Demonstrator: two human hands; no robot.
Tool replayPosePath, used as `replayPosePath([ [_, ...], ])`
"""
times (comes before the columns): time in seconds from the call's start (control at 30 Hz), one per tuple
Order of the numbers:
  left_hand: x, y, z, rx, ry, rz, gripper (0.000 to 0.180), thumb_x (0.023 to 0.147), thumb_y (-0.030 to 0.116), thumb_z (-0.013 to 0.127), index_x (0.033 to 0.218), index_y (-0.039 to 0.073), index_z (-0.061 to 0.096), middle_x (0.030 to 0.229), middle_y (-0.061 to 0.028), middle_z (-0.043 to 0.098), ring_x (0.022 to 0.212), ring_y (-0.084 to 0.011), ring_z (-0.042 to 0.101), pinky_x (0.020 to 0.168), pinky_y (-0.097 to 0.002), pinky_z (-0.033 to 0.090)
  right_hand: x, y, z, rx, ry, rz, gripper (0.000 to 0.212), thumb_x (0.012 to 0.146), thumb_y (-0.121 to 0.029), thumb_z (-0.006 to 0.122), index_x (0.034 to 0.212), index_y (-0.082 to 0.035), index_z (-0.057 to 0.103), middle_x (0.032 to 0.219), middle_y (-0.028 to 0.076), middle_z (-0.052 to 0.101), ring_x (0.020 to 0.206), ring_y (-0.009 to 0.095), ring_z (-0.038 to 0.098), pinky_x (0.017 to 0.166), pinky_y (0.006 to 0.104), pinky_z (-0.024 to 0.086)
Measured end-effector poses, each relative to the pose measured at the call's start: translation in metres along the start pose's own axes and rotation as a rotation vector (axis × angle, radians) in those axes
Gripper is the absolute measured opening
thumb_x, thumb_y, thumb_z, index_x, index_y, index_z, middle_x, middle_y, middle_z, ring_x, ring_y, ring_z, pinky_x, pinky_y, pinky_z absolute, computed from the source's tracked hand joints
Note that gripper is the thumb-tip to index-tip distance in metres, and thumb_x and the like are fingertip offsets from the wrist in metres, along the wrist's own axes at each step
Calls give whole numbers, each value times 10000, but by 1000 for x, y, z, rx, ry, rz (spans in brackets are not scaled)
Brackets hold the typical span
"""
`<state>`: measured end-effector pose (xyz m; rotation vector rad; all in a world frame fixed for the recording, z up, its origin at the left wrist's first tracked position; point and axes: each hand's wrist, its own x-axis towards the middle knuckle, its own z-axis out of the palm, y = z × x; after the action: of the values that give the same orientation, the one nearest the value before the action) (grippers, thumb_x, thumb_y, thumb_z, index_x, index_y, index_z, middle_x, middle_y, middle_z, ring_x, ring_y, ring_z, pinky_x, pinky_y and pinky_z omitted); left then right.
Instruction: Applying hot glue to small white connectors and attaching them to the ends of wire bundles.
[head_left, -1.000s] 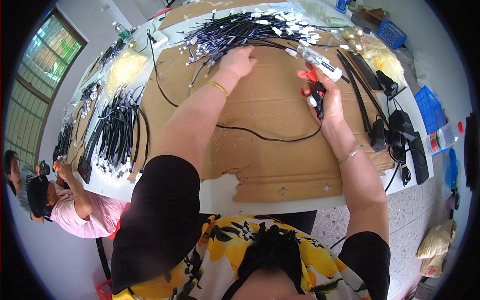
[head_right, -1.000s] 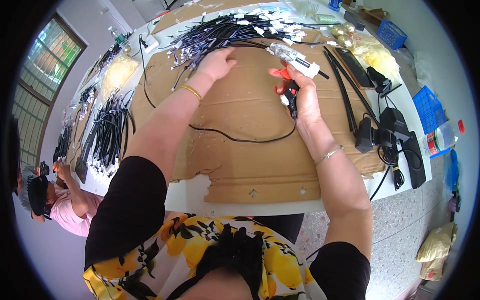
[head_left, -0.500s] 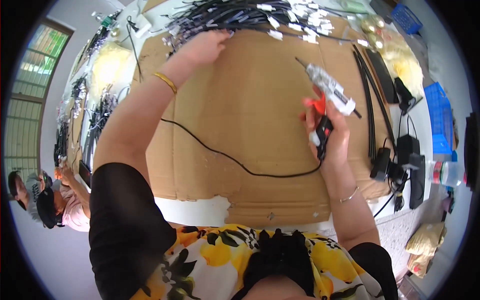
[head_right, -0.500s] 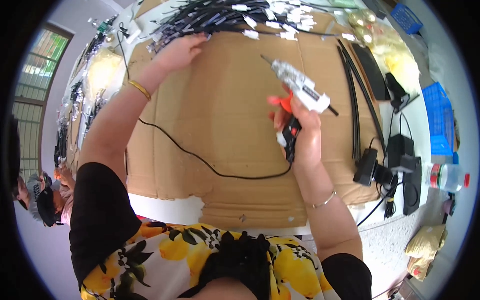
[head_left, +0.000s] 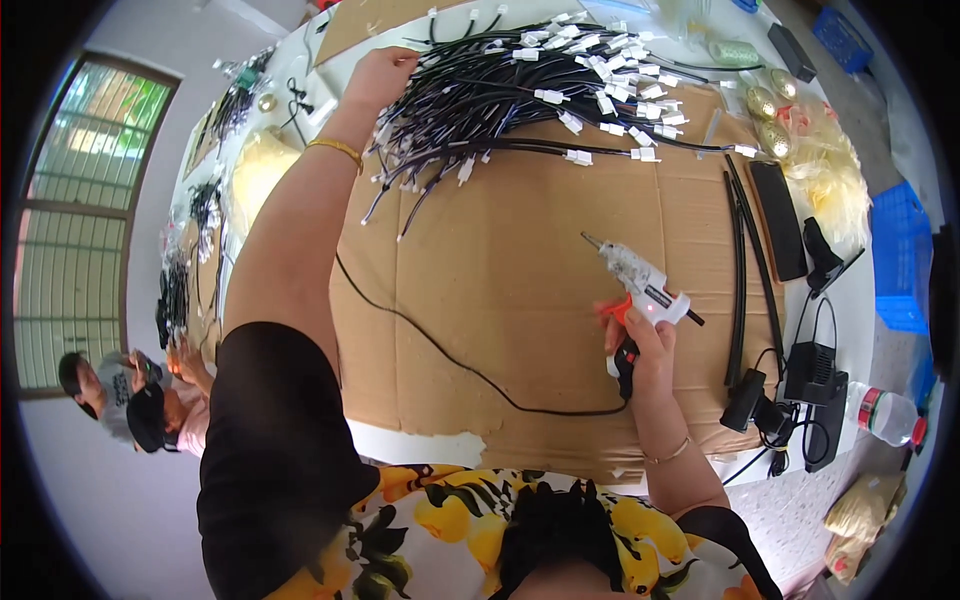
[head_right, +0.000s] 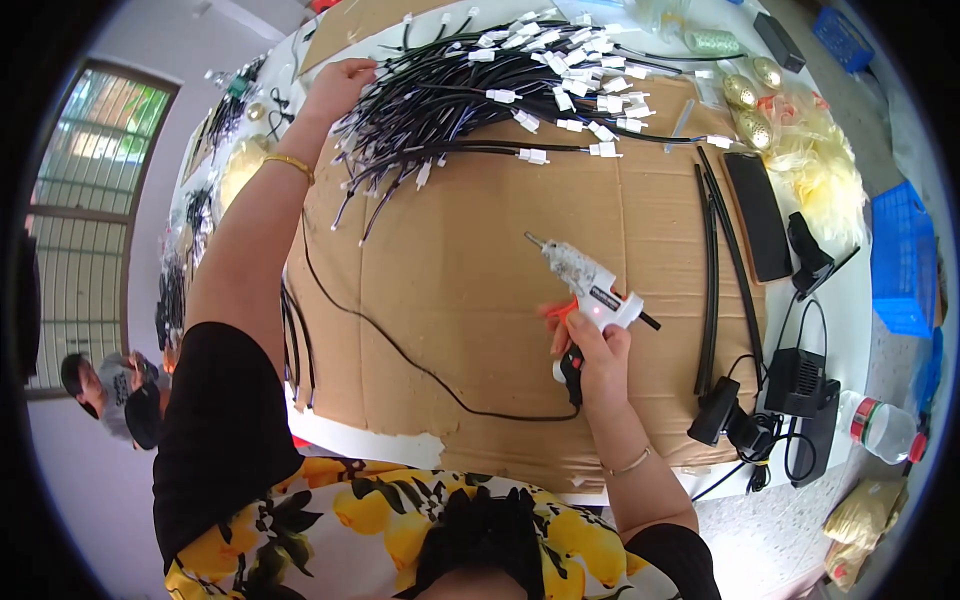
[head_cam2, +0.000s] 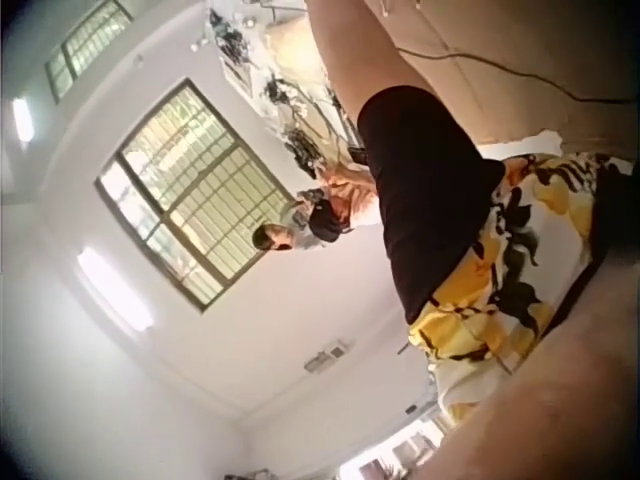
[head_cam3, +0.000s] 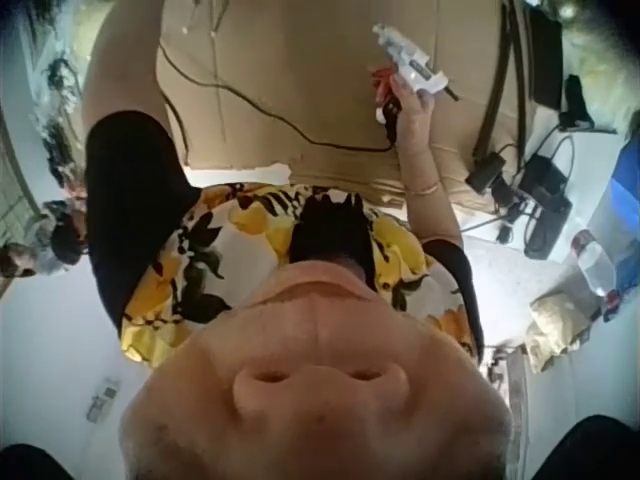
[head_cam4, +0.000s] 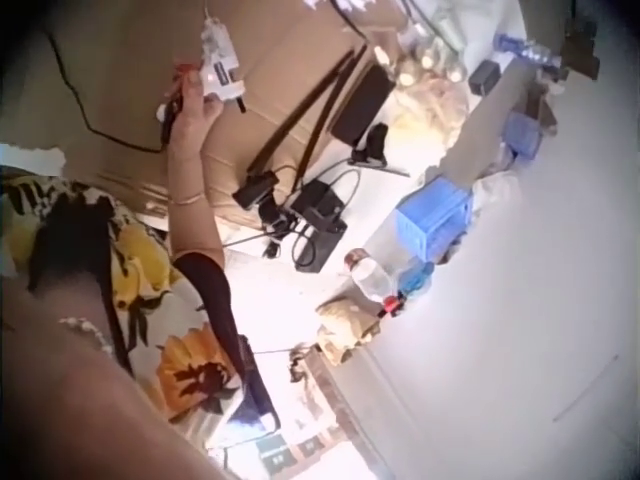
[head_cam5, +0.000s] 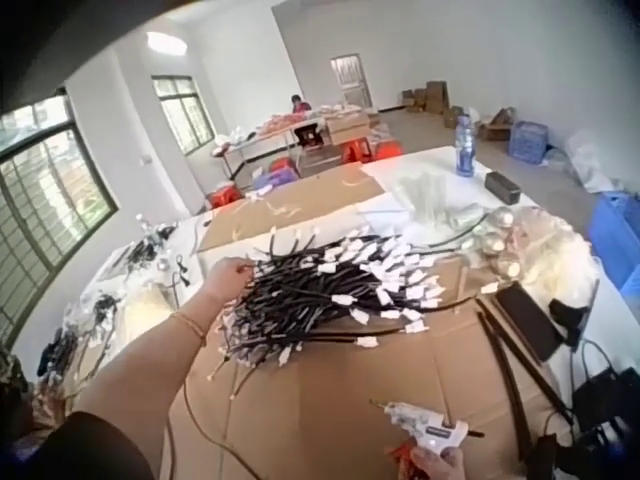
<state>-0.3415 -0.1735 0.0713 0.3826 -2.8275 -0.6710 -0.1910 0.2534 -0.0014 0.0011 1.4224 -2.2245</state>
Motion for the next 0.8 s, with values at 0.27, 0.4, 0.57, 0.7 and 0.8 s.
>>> replayPosePath([
  [0.27,110,-43,68,288,197,-4,539,779,483,497,1132,80,556,1067,-167,586,979,-299,564,868,-352,420,0,-3,-1,-47,77,58,329,772,-245,519,917,48,551,798,160,608,488,92,480,470,200,381],
  [0.4,118,-33,89,297,238,54,452,794,348,562,1116,33,524,1004,-200,595,906,-319,585,806,-367,449,1,-3,-6,-18,72,178,495,728,-311,572,1048,57,489,841,178,606,466,104,501,444,187,390],
  [0.57,141,-45,100,340,136,-163,608,810,484,465,1243,59,426,1092,-257,530,1036,-380,501,896,-402,384,4,-5,-5,41,63,342,675,697,-326,644,1209,28,381,871,180,607,466,121,520,417,195,416],
  [0.7,193,-139,85,594,124,17,686,769,602,455,1257,120,433,962,-160,623,969,-296,567,854,-353,410,3,-6,-7,116,24,404,709,700,-316,668,1236,19,346,902,181,603,491,124,531,429,196,426],
  [0.8,188,-148,94,349,47,6,671,767,598,470,1244,126,458,981,-144,622,973,-270,569,867,-326,400,3,-5,-9,95,25,396,687,703,-322,658,1222,23,368,899,179,604,497,120,531,443,199,427],
])
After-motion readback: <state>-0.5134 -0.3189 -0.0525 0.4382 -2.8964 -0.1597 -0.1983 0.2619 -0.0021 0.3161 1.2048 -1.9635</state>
